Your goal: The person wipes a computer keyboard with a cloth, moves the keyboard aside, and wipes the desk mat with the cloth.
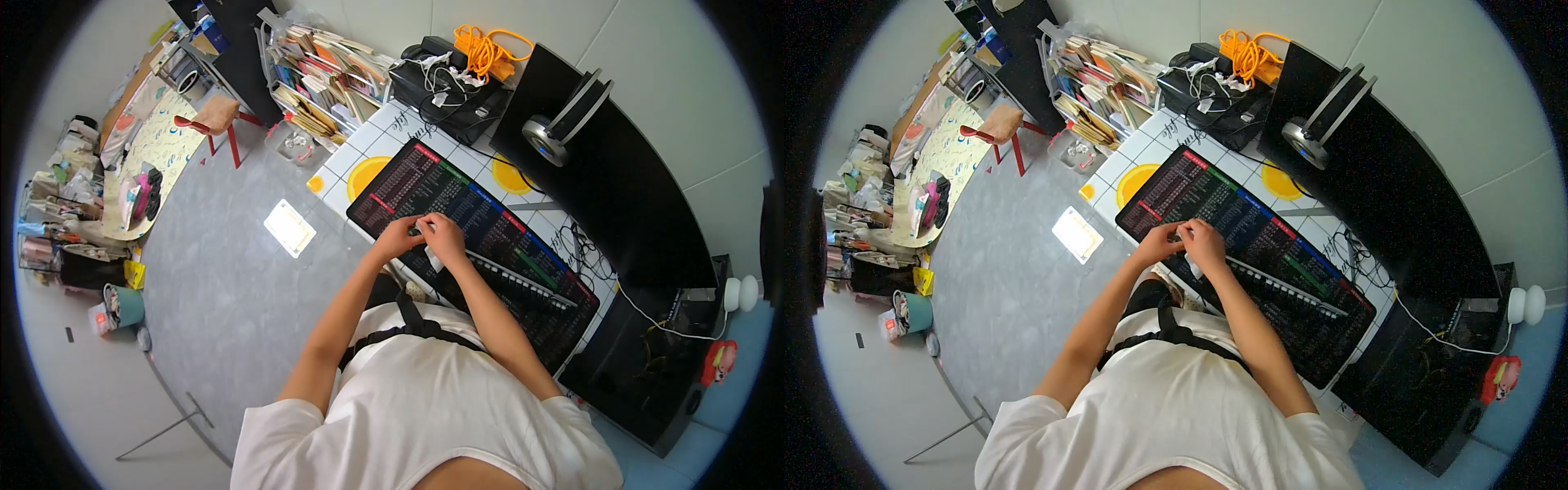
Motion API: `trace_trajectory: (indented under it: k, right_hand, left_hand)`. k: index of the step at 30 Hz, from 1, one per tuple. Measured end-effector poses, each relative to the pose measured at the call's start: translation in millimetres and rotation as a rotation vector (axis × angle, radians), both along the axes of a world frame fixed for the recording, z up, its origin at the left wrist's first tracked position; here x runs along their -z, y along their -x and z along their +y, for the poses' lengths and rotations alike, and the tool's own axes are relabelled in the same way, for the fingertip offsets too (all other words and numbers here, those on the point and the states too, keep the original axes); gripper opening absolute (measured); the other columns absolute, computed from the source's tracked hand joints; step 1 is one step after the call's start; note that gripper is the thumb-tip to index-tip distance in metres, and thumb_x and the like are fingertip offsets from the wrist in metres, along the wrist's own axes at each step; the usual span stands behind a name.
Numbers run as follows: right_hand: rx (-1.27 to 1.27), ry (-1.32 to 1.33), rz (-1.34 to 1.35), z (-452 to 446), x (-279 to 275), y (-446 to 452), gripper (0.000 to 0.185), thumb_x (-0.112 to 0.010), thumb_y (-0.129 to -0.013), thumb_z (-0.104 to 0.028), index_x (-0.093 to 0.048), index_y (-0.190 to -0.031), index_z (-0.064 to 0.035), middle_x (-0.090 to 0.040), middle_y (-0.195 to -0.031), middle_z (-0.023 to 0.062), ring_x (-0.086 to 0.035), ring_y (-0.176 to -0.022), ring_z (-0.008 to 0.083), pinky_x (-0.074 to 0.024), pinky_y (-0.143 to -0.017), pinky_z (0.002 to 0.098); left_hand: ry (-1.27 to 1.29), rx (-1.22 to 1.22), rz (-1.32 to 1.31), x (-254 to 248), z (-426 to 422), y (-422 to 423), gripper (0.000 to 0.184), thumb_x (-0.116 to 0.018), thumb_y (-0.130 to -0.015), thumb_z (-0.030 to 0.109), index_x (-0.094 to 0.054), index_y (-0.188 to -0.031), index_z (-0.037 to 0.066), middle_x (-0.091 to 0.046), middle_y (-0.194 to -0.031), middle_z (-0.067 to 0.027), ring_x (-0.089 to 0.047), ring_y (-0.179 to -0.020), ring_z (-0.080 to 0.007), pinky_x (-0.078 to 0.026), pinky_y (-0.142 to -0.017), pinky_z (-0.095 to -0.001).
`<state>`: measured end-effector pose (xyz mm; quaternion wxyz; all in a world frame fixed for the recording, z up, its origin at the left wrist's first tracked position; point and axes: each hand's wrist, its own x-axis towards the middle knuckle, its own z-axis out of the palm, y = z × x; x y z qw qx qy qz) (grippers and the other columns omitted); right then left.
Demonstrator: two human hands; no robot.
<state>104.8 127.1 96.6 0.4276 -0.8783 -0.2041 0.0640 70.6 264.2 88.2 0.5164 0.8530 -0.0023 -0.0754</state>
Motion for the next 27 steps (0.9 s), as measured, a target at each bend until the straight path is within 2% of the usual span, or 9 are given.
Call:
trace_trajectory:
  k: [2,5,8,11,18,20,22,23,27]
  right_hand:
    - [0.011,0.003,0.002,-1,0,0,0.019,-0.055,-0.079,-0.024,-0.057,-0.078,-0.0056,-0.058,-0.078,0.0095,-0.056,-0.071,0.0291,-0.0444,-0.060,0.0367]
    - [0.036,0.056,0.019,-7,0,5,0.018,-0.056,-0.078,-0.024,-0.057,-0.076,-0.0060,-0.058,-0.077,0.0085,-0.056,-0.070,0.0286,-0.0442,-0.059,0.0368]
    - [0.050,0.103,0.052,-10,5,10,0.017,-0.057,-0.078,-0.023,-0.057,-0.075,-0.0065,-0.058,-0.077,0.0078,-0.056,-0.071,0.0278,-0.0439,-0.059,0.0365]
    - [0.044,0.094,-0.044,-7,10,15,0.015,-0.057,-0.078,-0.021,-0.057,-0.074,-0.0069,-0.058,-0.076,0.0077,-0.056,-0.073,0.0272,-0.0440,-0.060,0.0363]
    - [0.009,0.030,-0.081,-17,2,12,0.017,-0.055,-0.079,-0.022,-0.056,-0.074,-0.0061,-0.056,-0.074,0.0076,-0.055,-0.070,0.0263,-0.0445,-0.058,0.0369]
    - [0.013,0.018,-0.061,-28,-6,9,0.017,-0.055,-0.079,-0.023,-0.057,-0.075,-0.0060,-0.056,-0.074,0.0072,-0.055,-0.071,0.0260,-0.0446,-0.059,0.0366]
    - [-0.032,0.120,0.072,-42,-17,9,0.018,-0.055,-0.080,-0.023,-0.058,-0.079,-0.0059,-0.057,-0.076,0.0073,-0.055,-0.073,0.0258,-0.0446,-0.061,0.0357]
    - [-0.115,0.127,0.069,-49,-20,8,0.019,-0.056,-0.080,-0.023,-0.057,-0.083,-0.0046,-0.056,-0.083,0.0082,-0.055,-0.077,0.0257,-0.0442,-0.065,0.0353]
    - [-0.213,0.110,0.032,-60,-21,10,0.022,-0.058,-0.078,-0.020,-0.055,-0.089,-0.0015,-0.053,-0.086,0.0090,-0.053,-0.082,0.0261,-0.0434,-0.070,0.0360]
  left_hand:
    - [0.046,0.020,0.001,11,3,-2,0.047,-0.065,-0.070,0.022,-0.052,-0.111,0.003,-0.060,-0.094,-0.0140,-0.057,-0.081,-0.0193,-0.044,-0.072,-0.0296]
    - [-0.052,0.055,0.034,9,4,-4,0.047,-0.065,-0.071,0.024,-0.052,-0.111,0.003,-0.060,-0.095,-0.0140,-0.057,-0.081,-0.0194,-0.044,-0.072,-0.0297]
    - [-0.055,0.121,0.048,13,7,-2,0.032,-0.065,-0.070,0.024,-0.060,-0.094,0.002,-0.061,-0.080,-0.0156,-0.059,-0.070,-0.0214,-0.045,-0.065,-0.0315]
    - [-0.120,0.123,0.044,13,4,1,0.026,-0.064,-0.070,0.023,-0.062,-0.086,0.002,-0.060,-0.074,-0.0170,-0.059,-0.065,-0.0231,-0.044,-0.061,-0.0321]
    - [-0.136,0.120,0.037,-1,-2,3,0.027,-0.065,-0.070,0.022,-0.062,-0.087,0.002,-0.060,-0.076,-0.0173,-0.059,-0.067,-0.0249,-0.045,-0.062,-0.0326]
    - [-0.094,0.086,-0.037,-7,-4,1,0.030,-0.065,-0.069,0.023,-0.061,-0.088,0.001,-0.061,-0.079,-0.0169,-0.059,-0.069,-0.0261,-0.045,-0.062,-0.0330]
    - [-0.106,0.114,-0.048,-16,-5,3,0.031,-0.066,-0.069,0.023,-0.061,-0.090,0.000,-0.061,-0.082,-0.0165,-0.059,-0.071,-0.0264,-0.045,-0.063,-0.0327]
    - [-0.102,0.111,-0.074,-15,-6,5,0.030,-0.066,-0.069,0.022,-0.061,-0.090,0.001,-0.061,-0.083,-0.0162,-0.060,-0.072,-0.0262,-0.046,-0.063,-0.0326]
    - [-0.092,0.154,-0.126,-8,-2,4,0.028,-0.067,-0.069,0.019,-0.062,-0.091,0.001,-0.061,-0.084,-0.0146,-0.060,-0.073,-0.0254,-0.046,-0.065,-0.0314]
